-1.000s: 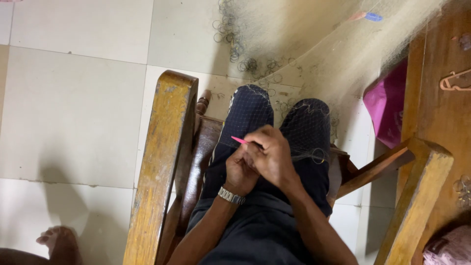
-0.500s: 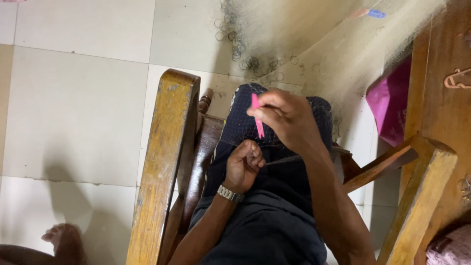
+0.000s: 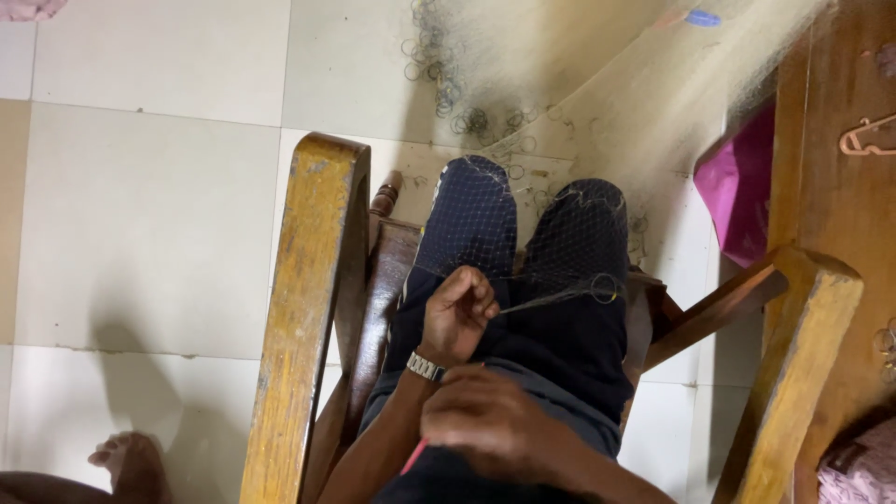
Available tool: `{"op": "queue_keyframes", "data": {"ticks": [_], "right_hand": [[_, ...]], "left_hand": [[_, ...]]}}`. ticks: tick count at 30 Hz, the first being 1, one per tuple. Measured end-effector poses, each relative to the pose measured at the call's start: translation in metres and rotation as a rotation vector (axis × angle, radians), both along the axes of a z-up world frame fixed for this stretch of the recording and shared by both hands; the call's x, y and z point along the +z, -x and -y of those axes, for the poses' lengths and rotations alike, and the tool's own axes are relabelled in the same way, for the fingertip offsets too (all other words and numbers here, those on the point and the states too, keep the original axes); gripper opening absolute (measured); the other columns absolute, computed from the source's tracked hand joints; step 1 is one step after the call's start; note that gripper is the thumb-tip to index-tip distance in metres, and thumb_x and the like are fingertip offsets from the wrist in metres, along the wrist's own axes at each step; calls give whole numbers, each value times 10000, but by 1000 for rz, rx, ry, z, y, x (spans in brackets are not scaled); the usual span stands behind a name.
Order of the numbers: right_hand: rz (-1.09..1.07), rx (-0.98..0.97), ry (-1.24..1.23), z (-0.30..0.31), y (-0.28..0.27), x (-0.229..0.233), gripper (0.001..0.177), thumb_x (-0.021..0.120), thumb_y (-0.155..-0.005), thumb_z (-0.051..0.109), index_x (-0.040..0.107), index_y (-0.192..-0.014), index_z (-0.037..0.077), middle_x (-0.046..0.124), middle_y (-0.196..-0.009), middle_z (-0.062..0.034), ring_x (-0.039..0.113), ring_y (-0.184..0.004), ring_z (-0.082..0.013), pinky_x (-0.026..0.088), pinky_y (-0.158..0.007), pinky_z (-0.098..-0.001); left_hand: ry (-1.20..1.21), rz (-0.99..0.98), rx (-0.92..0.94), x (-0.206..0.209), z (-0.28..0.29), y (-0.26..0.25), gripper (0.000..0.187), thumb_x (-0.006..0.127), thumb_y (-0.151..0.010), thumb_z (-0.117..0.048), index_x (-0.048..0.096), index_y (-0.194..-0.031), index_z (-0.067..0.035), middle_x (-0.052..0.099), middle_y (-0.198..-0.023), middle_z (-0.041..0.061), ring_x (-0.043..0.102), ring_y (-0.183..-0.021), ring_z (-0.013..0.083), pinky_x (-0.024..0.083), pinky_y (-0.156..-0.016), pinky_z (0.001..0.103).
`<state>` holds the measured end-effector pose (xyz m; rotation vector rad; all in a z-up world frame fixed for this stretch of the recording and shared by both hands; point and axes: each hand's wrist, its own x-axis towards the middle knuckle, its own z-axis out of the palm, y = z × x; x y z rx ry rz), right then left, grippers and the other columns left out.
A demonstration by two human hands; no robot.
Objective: Repairing a fishing net by tying knots with a shuttle tool.
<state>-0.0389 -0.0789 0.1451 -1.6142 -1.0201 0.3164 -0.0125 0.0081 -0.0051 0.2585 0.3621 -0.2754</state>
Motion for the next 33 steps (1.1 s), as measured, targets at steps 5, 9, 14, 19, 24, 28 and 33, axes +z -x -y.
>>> {"op": "queue_keyframes", "data": {"ticks": [5,9,14,19,24,28,33], "right_hand": [[56,-39,1,-18,11,15,229,329,-949,47,542,-880,-3,593,-844,-157,616,-727,-303,482,-628,-371],[105,-44,-2,-23,11,18,213,348,-938,22,554,-901,-15,604,-880,-173,625,-763,-325,501,-664,-388],[198,-188,97,-26,6,3,185,378,-868,-44,556,-841,-5,581,-796,-134,553,-694,-277,406,-644,-375],[197,-563,196,18,9,-38,133,489,-889,104,591,-851,28,609,-828,-115,572,-746,-275,446,-745,-392],[61,-861,463,78,4,-71,56,515,-887,105,547,-921,74,562,-897,-84,558,-807,-237,428,-727,-341],[-293,-814,490,103,15,-93,40,553,-880,130,568,-910,109,610,-705,-48,599,-644,-210,487,-619,-339],[-594,-656,555,124,35,-109,43,548,-873,165,579,-903,167,665,-608,-18,604,-550,-159,485,-548,-321]], "left_hand": [[29,54,-30,0,-6,6,111,548,-833,-162,507,-765,-83,470,-700,20,397,-568,127,373,-569,271],[33,123,-65,-1,-7,7,38,550,-838,-107,523,-816,-93,485,-750,19,439,-642,136,393,-628,280],[-51,123,-88,-10,-3,3,147,620,-790,-23,538,-859,-123,462,-686,20,467,-628,138,400,-612,267],[-109,84,-103,-21,3,-4,210,575,-796,62,532,-865,-132,524,-780,94,499,-662,171,394,-555,237],[-167,46,-46,-27,14,-10,209,595,-783,57,519,-875,-114,590,-738,99,597,-714,189,459,-540,240],[-193,32,-25,-46,22,-11,210,598,-796,73,512,-868,-104,610,-789,112,645,-640,204,463,-514,198],[-260,47,-21,-47,25,-8,197,595,-792,88,516,-832,-88,618,-778,121,650,-610,206,457,-494,191]]}}
